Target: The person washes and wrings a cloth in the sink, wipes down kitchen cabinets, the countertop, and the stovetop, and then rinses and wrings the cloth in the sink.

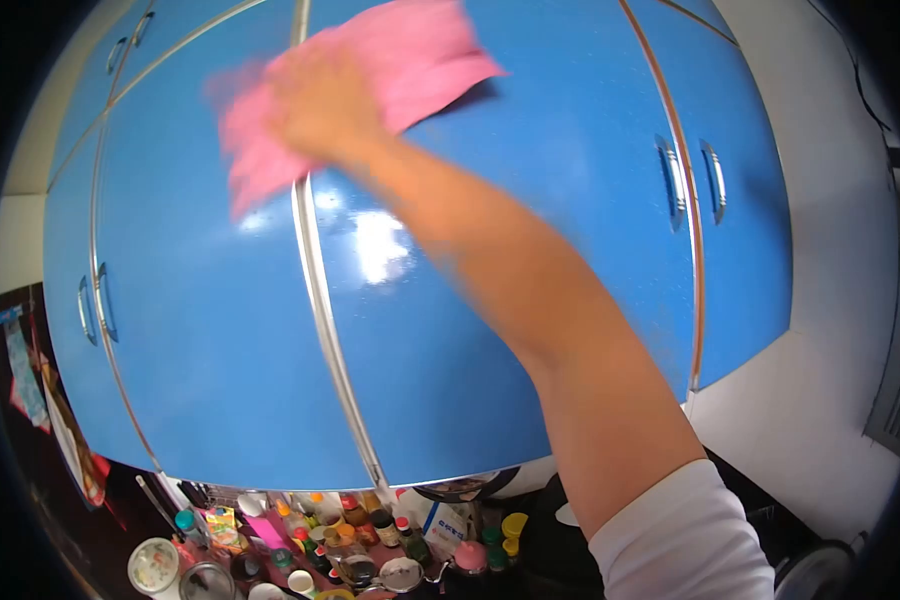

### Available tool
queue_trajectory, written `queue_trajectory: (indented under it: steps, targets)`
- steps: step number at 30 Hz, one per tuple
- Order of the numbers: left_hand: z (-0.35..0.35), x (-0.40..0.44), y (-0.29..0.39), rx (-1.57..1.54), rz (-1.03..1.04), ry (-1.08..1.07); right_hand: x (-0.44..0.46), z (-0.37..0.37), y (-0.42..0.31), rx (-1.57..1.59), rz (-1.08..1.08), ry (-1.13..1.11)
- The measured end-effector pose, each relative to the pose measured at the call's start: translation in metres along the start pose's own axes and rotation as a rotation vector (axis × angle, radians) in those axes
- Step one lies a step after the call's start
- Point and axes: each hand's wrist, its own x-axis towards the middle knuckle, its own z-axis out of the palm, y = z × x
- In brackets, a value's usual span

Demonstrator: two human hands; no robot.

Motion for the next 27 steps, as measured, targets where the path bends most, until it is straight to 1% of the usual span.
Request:
queue_trajectory:
  steps: [2,4,6,7,9,10,11,12,13,14,15,16,17,18,19,20,21,22,23,25,27]
  targets:
    - [0.008,0.014,-0.007,-0.045,0.017,-0.064,-0.046,-0.034,-0.036,0.213,-0.172,0.032]
    - [0.013,0.014,0.000,-0.078,0.015,-0.101,-0.097,-0.095,-0.059,0.268,-0.307,-0.044]
    - [0.016,0.016,0.024,-0.097,-0.002,-0.169,-0.138,-0.152,-0.068,0.419,-0.447,-0.230]
    - [0.014,0.014,0.022,-0.099,-0.014,-0.163,-0.151,-0.170,-0.067,0.519,-0.492,-0.334]
    - [0.009,0.016,0.016,-0.100,-0.047,-0.192,-0.146,-0.183,-0.046,0.692,-0.491,-0.475]
    - [0.005,0.016,0.016,-0.118,-0.047,-0.199,-0.135,-0.177,-0.029,0.782,-0.423,-0.522]
    - [0.004,0.015,0.019,-0.122,-0.052,-0.186,-0.116,-0.165,-0.003,0.888,-0.311,-0.570]
    - [0.003,0.013,0.023,-0.184,-0.064,-0.145,-0.095,-0.149,0.026,1.027,-0.126,-0.624]
    - [0.002,0.011,0.024,-0.246,-0.077,-0.106,-0.075,-0.133,0.056,1.198,0.075,-0.677]
    - [0.000,0.009,0.018,-0.249,-0.084,-0.095,-0.057,-0.122,0.089,1.388,0.223,-0.709]
    - [-0.001,0.007,0.006,-0.212,-0.055,-0.062,-0.036,-0.116,0.123,1.619,0.273,-0.747]
    - [-0.002,0.005,-0.002,-0.175,-0.025,-0.032,-0.027,-0.096,0.150,1.630,0.270,-0.751]
    - [-0.003,0.003,-0.001,-0.177,-0.033,-0.026,-0.018,-0.072,0.178,0.862,0.215,-0.462]
    - [-0.001,0.000,0.002,-0.150,-0.028,-0.028,-0.009,-0.070,0.170,0.097,0.142,-0.167]
    - [0.000,-0.002,0.004,-0.120,-0.025,-0.036,-0.005,-0.073,0.164,-0.106,0.167,-0.224]
    - [0.001,-0.003,0.003,-0.117,-0.038,-0.038,0.002,-0.092,0.119,-0.057,0.143,-0.401]
    - [0.004,0.000,-0.002,-0.099,-0.021,-0.073,0.002,-0.105,0.077,-0.016,0.105,-0.514]
    - [0.006,0.002,-0.005,-0.078,-0.005,-0.108,-0.011,-0.109,0.039,0.024,0.023,-0.502]
    - [0.008,0.006,-0.005,-0.072,-0.016,-0.108,-0.034,-0.113,0.010,0.030,0.032,-0.508]
    - [0.015,0.014,0.005,-0.167,-0.177,-0.165,-0.106,-0.116,-0.042,0.356,-0.253,-0.277]
    - [0.022,0.015,0.028,-0.171,-0.160,-0.164,-0.163,-0.140,-0.088,0.427,-0.377,-0.359]
